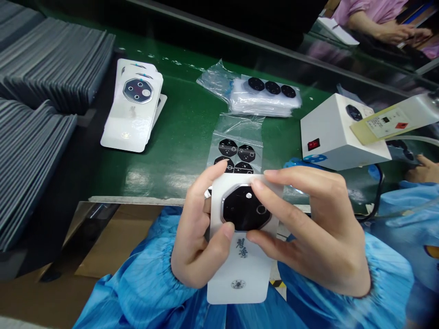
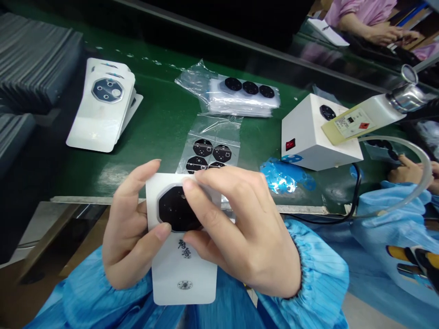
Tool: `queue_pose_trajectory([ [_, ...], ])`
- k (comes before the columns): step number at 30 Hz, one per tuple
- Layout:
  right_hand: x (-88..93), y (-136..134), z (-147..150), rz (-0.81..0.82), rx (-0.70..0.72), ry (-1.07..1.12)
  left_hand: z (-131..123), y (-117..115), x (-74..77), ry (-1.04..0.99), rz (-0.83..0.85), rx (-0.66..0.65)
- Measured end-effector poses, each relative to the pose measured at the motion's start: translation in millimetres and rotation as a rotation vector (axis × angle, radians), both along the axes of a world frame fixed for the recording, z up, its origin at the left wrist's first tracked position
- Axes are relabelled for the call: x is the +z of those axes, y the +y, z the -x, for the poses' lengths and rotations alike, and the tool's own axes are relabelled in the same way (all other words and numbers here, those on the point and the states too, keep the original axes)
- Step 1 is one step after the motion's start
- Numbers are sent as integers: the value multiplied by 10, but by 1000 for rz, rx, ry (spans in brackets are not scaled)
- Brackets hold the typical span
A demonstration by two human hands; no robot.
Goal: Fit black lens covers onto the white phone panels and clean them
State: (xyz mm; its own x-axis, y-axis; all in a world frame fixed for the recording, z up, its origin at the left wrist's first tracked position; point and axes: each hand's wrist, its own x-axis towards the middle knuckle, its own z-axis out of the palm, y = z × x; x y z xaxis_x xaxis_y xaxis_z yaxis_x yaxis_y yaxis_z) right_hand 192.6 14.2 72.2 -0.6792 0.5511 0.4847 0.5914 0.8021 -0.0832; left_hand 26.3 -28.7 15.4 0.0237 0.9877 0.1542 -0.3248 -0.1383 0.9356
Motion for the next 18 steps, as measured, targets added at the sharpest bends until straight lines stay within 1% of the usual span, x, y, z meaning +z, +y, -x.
queue_pose_trajectory([
  [5,-5,6,17,1,-3,-6,-13,-4,35,-50,-34,-40],
  [11,-3,-11,6,-4,4,6,-14,-5,36,-82,-16,-25],
  [18,4,-15,9,-13,-3,-21,5,-2,29,-55,-23,-18],
])
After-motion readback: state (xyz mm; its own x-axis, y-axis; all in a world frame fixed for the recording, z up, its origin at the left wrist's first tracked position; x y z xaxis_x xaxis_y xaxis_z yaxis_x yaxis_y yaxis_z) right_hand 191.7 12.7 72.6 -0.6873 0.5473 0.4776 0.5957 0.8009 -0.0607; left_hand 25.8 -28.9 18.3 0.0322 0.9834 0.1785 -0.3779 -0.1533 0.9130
